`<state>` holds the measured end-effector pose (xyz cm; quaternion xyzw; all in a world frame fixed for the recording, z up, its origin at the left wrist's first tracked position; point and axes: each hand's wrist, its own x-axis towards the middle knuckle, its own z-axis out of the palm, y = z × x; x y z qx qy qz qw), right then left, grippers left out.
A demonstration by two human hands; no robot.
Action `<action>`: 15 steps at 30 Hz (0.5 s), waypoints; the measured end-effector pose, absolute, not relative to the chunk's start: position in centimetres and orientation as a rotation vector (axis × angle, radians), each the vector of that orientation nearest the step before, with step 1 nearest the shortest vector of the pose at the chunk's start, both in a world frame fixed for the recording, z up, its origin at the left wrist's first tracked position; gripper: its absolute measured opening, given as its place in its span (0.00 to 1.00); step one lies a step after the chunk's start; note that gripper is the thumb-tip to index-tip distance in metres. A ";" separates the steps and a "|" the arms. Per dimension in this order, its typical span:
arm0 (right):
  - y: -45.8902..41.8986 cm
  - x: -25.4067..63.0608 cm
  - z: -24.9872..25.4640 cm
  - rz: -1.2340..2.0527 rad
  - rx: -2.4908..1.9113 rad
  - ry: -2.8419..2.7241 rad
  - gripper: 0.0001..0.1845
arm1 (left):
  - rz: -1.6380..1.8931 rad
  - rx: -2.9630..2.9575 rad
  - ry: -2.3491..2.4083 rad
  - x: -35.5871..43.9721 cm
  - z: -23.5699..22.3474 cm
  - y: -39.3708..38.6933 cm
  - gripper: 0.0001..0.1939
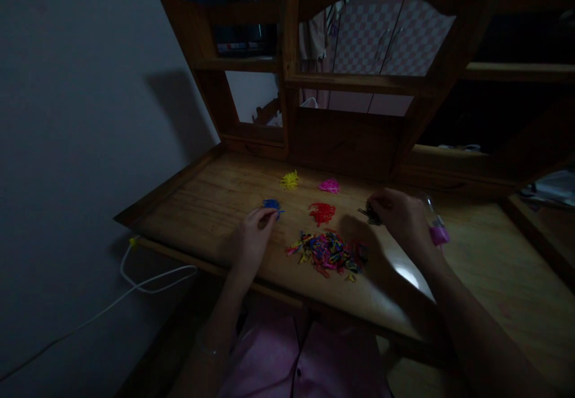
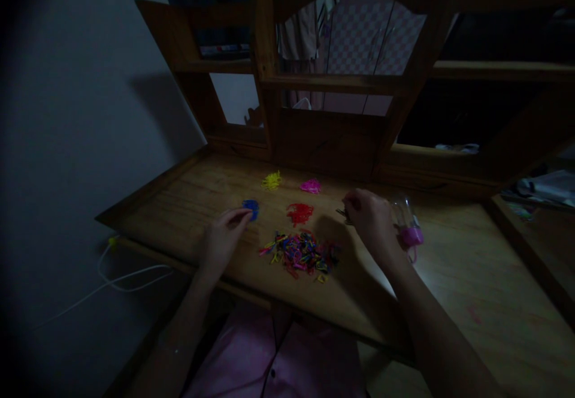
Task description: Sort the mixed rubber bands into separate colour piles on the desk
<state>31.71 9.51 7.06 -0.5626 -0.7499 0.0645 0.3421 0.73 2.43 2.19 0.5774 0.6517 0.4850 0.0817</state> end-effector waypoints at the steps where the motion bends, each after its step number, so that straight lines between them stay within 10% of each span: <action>1: 9.8 32.0 6.8 0.051 -1.503 -1.996 0.09 | 1.430 1.758 1.960 0.2 2.2 2.8 0.08; 15: 8.8 31.1 6.4 -0.391 -1.682 -2.100 0.16 | 0.995 2.182 1.540 3.9 2.2 -0.5 0.08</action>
